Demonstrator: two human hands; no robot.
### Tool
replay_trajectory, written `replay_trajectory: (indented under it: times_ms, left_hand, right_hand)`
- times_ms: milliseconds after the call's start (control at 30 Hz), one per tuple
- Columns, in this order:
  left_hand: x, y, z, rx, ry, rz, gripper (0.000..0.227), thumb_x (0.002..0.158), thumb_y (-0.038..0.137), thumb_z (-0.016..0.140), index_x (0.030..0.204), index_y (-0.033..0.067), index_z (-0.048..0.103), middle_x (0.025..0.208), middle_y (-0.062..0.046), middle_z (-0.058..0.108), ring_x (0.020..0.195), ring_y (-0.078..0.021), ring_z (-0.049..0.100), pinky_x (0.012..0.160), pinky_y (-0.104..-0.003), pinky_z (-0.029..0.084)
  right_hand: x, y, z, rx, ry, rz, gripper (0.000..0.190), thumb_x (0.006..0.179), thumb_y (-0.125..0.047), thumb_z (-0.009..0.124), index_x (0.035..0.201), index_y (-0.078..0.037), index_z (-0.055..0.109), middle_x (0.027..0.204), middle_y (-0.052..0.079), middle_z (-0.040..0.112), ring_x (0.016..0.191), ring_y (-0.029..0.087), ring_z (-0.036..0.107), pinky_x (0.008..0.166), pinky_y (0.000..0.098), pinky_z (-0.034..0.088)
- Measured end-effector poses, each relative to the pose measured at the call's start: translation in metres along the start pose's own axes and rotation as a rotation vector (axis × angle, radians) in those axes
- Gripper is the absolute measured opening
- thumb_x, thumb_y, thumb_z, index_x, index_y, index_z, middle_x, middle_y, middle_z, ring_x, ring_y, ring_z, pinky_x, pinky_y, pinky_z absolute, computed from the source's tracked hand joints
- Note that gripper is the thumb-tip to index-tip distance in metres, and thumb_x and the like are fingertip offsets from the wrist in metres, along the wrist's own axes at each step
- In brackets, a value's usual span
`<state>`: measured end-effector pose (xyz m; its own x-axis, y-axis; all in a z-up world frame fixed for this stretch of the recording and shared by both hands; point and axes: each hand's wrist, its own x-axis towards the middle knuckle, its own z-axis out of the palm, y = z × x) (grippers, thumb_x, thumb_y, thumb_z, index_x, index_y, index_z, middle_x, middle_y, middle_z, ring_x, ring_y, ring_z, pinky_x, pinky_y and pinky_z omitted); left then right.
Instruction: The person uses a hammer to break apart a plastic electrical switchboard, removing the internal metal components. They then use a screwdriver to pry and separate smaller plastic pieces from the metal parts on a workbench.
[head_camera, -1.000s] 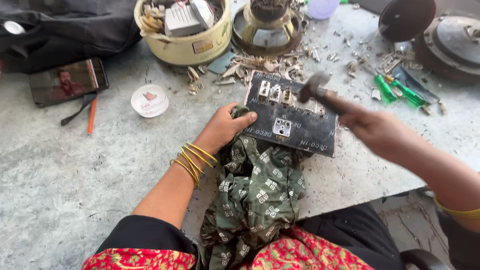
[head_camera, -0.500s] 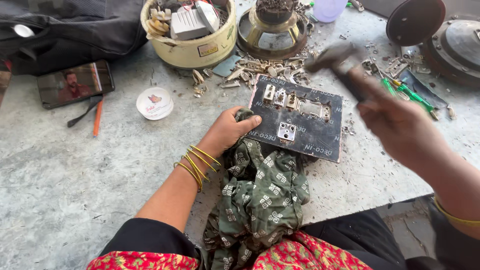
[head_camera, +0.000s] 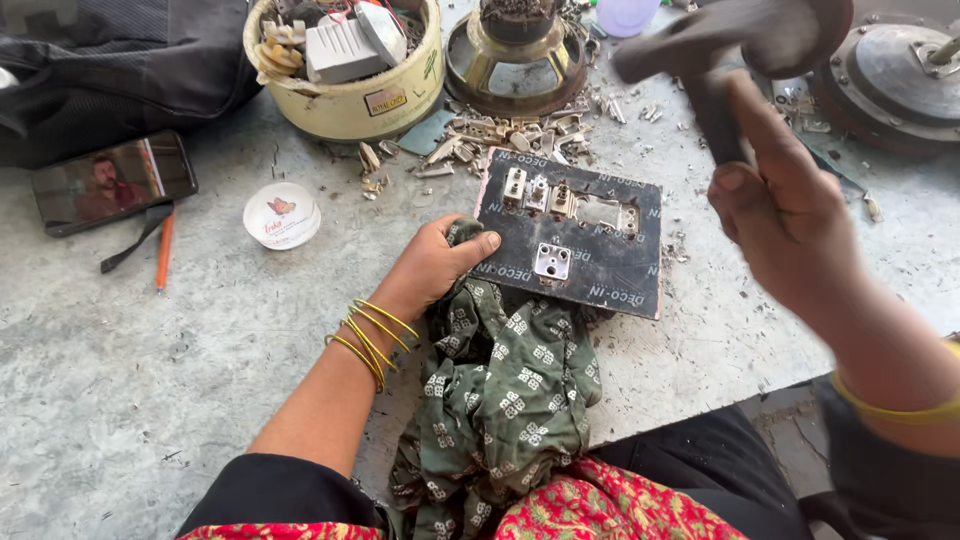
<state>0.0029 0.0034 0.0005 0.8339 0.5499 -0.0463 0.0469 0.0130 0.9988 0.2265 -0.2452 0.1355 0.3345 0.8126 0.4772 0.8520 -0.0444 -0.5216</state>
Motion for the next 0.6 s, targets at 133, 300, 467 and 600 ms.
replay_trajectory:
  times_ms: [133,300,467,600]
  left_hand:
    - [-0.002,0.005,0.001,-0.049,-0.02,-0.002,0.034,0.089,0.028,0.076,0.106,-0.0006,0.07,0.09,0.0,0.072,0.078,-0.0067,0.062,0.07,-0.025,0.053]
    - [0.001,0.002,0.002,0.014,-0.02,0.012,0.035,0.089,0.028,0.076,0.105,-0.0015,0.07,0.09,0.0,0.071,0.077,-0.0069,0.06,0.069,-0.025,0.053]
    - [-0.001,0.001,-0.002,0.045,-0.005,-0.002,0.035,0.089,0.03,0.076,0.105,-0.0011,0.071,0.088,0.001,0.069,0.077,-0.0067,0.058,0.069,-0.025,0.051]
    - [-0.003,0.01,0.006,0.036,0.004,0.039,0.035,0.09,0.031,0.076,0.105,0.0002,0.07,0.088,0.002,0.069,0.078,-0.0047,0.058,0.07,-0.023,0.051]
  right_hand:
    - [0.001,0.002,0.024,-0.237,-0.48,0.247,0.066,0.103,-0.026,0.059,0.163,-0.032,0.033,0.063,0.014,0.064,0.052,0.019,0.058,0.061,0.0372,0.049]
    - [0.002,0.004,-0.006,-0.365,-0.411,0.37,0.043,0.107,-0.026,0.056,0.148,-0.035,0.049,0.074,0.011,0.069,0.058,0.018,0.06,0.054,0.0378,0.053]
    - [0.005,-0.004,0.011,-0.121,-0.129,0.206,0.059,0.107,-0.027,0.048,0.164,-0.035,0.032,0.084,0.01,0.068,0.056,0.016,0.058,0.05,0.0356,0.049]
    - [0.014,-0.017,0.021,-0.412,-0.678,0.469,0.064,0.103,-0.031,0.049,0.163,-0.044,0.029,0.095,0.0,0.071,0.053,0.017,0.062,0.052,0.0329,0.055]
